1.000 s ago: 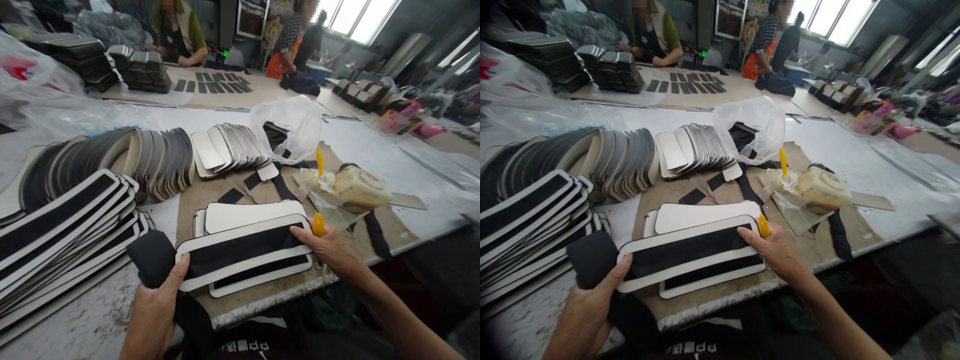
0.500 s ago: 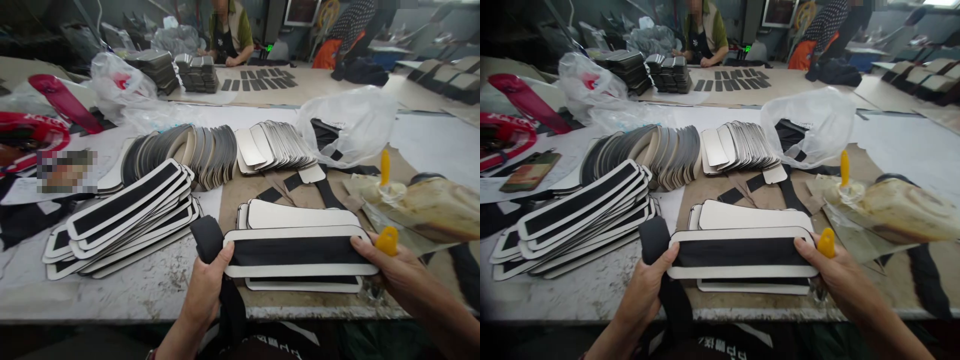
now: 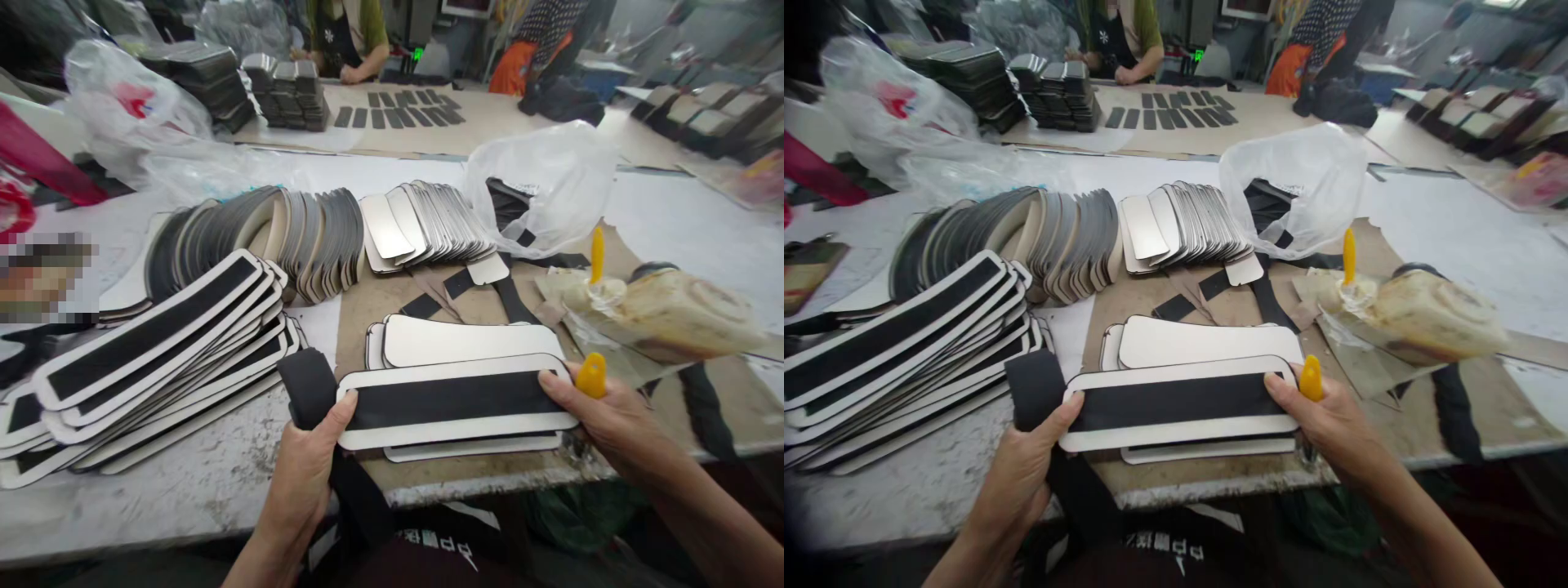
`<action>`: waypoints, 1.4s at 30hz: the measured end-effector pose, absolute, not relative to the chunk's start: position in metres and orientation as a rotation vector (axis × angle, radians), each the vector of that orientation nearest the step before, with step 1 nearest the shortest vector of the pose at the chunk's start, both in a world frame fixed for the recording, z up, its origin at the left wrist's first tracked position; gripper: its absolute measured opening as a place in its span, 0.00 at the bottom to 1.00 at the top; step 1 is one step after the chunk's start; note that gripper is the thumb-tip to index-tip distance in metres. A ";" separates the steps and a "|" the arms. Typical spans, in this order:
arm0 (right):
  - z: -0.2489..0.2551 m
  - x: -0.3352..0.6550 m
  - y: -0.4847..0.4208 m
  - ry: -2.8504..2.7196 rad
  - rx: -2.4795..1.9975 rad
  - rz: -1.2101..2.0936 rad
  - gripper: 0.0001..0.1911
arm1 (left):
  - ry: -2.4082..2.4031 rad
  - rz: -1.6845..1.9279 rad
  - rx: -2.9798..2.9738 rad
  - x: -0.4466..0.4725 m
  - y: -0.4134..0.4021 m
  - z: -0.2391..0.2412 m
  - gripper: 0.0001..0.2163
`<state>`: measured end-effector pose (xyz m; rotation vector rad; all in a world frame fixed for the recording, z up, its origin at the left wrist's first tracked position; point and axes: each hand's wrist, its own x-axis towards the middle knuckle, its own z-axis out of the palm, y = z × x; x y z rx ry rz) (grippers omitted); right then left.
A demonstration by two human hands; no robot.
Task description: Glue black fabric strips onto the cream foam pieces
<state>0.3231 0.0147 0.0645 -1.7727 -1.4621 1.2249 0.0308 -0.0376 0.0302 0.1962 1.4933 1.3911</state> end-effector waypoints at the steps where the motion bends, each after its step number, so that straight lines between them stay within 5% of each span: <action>1: 0.064 0.322 0.014 -1.415 -1.762 1.295 0.20 | 1.468 1.392 0.149 0.031 -0.037 0.032 0.17; 7: 0.057 0.320 0.011 -1.095 -1.658 1.563 0.20 | 1.415 1.356 0.068 0.031 -0.035 0.038 0.19; 20: 0.058 0.325 0.000 -1.559 -1.623 1.306 0.16 | 1.650 1.302 0.099 0.032 -0.045 0.034 0.13; 29: 0.048 0.322 -0.013 -1.218 -1.621 1.529 0.18 | 1.433 1.301 0.133 0.032 -0.054 0.025 0.23; 42: 0.020 0.334 -0.020 -1.430 -1.896 1.294 0.21 | 1.428 1.332 0.380 0.032 -0.066 0.023 0.25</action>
